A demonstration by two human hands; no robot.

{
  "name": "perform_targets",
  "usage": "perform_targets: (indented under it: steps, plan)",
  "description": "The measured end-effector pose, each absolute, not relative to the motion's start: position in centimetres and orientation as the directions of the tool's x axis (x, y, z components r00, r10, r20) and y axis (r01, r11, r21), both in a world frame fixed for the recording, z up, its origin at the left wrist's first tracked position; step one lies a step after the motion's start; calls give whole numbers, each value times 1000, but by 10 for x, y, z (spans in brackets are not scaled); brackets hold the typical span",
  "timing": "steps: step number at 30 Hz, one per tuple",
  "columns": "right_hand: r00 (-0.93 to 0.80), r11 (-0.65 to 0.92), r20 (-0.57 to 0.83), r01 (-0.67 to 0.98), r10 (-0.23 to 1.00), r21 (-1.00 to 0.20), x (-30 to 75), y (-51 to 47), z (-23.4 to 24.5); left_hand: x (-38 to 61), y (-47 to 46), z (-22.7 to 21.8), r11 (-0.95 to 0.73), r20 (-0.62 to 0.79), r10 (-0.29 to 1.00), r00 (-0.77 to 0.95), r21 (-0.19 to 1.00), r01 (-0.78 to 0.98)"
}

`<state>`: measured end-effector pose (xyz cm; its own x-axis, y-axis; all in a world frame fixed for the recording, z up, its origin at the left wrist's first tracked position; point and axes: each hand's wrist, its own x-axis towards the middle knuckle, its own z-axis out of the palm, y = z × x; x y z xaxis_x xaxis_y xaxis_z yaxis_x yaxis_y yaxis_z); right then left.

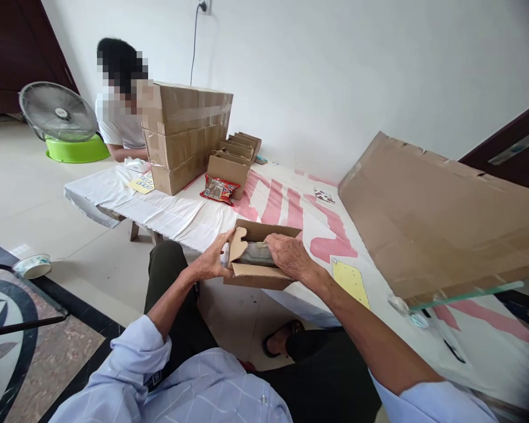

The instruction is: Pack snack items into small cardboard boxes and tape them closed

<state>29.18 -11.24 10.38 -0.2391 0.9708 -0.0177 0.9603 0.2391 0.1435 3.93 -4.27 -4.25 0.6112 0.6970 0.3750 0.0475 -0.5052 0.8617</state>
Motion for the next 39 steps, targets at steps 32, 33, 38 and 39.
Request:
perform_targets:
  steps: [32, 33, 38, 39]
  plan:
    - [31, 153, 279, 776, 960, -611, 276, -180, 102, 115, -168, -28, -621, 531, 780, 330, 724, 302]
    - [33, 154, 281, 772, 959, -617, 268, -183, 96, 119, -171, -32, -611, 522, 785, 333, 740, 280]
    - [61, 168, 299, 711, 952, -683, 239, -196, 76, 116, -180, -38, -615, 557, 756, 345, 784, 82]
    - [68, 168, 296, 694, 953, -700, 234, -197, 74, 113, -182, -35, -595, 548, 766, 338, 802, 48]
